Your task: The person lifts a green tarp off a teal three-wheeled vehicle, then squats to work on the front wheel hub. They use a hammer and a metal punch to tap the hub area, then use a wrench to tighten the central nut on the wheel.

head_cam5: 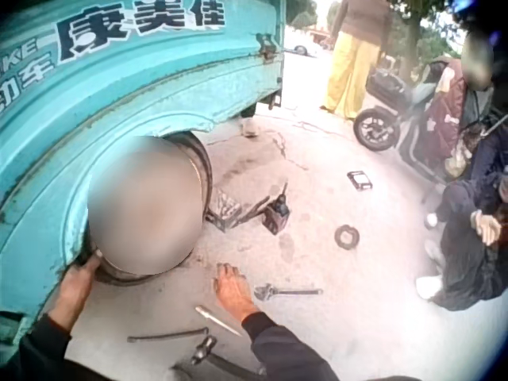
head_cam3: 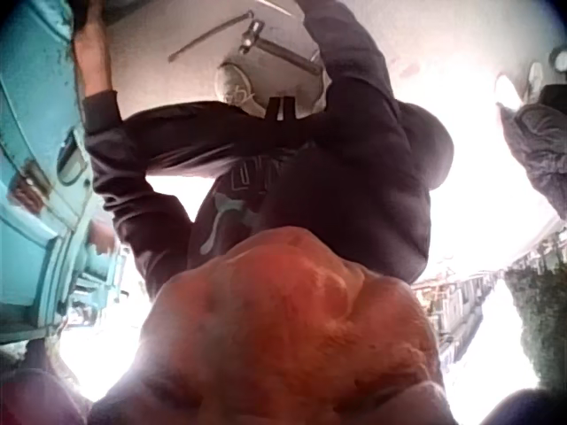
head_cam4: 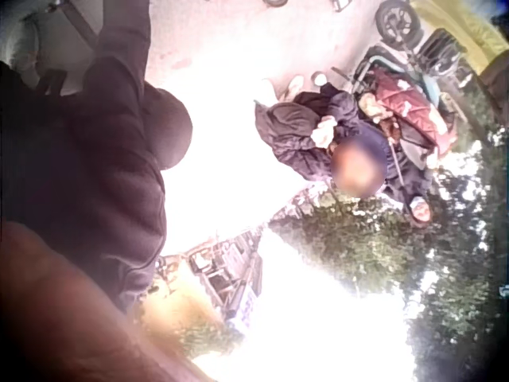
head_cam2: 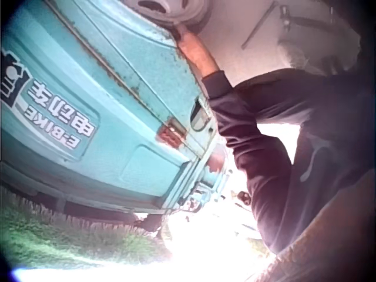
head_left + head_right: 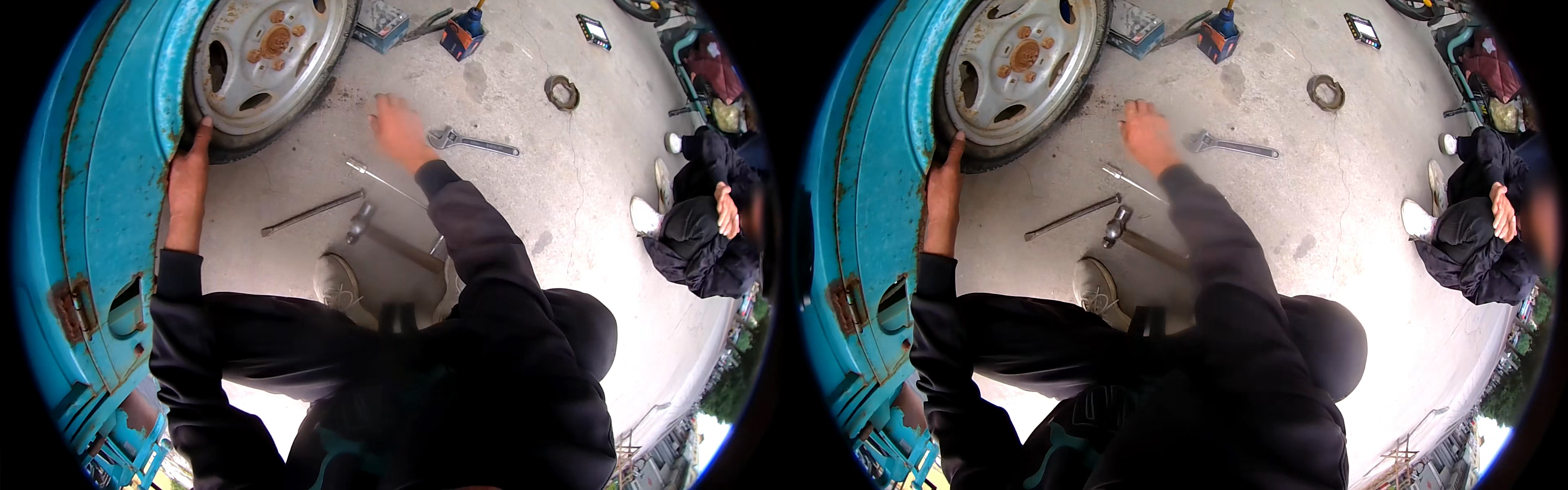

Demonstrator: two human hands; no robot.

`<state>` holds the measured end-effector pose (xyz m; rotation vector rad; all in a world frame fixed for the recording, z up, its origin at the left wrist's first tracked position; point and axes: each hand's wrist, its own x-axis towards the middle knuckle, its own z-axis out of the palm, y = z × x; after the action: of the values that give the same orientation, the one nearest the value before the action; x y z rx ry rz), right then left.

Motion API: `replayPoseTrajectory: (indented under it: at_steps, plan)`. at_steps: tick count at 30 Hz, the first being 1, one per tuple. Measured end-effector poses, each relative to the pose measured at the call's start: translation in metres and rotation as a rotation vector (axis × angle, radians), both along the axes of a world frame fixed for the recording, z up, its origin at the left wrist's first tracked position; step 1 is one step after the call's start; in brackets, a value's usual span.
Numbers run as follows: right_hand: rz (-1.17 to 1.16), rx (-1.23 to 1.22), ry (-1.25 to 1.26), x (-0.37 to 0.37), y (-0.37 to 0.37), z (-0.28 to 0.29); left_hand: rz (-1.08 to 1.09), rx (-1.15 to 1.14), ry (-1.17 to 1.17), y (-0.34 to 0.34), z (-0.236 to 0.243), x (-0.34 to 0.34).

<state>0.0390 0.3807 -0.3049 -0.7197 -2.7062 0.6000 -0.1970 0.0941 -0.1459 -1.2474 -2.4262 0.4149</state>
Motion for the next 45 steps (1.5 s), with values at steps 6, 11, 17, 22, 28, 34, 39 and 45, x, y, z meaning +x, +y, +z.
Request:
replayPoseTrajectory:
  at_steps: [6, 11, 17, 22, 28, 34, 39, 45]
  plan:
    - [0.078, 0.202, -0.416, 0.167, 0.104, -0.057, 0.235, 0.332, -0.428, 0.012, 0.002, 0.004]
    - [0.192, 0.279, -0.438, 0.173, 0.127, -0.078, 0.374, 0.425, -0.484, 0.029, 0.036, 0.029]
    - [-0.045, 0.047, -0.417, 0.142, 0.102, -0.089, 0.411, 0.67, -0.466, 0.051, 0.058, 0.06]
    - [-0.297, -1.132, 0.071, 0.073, 0.083, -0.063, 0.591, 0.787, -1.043, 0.046, 0.072, 0.09]
    - [-0.077, -1.432, 0.517, 0.013, 0.021, 0.108, 0.339, 0.29, -0.962, 0.069, 0.108, 0.144]
    - [0.16, -1.0, 0.595, -0.001, -0.007, 0.231, -0.13, 1.173, -1.443, 0.172, 0.134, 0.129]
    - [0.077, -1.095, 0.574, -0.009, -0.018, 0.25, -0.125, 1.374, -1.471, 0.198, 0.117, 0.134]
    - [-0.049, -1.365, 0.66, -0.003, -0.042, 0.284, -0.038, 1.269, -1.496, 0.187, 0.097, 0.122]
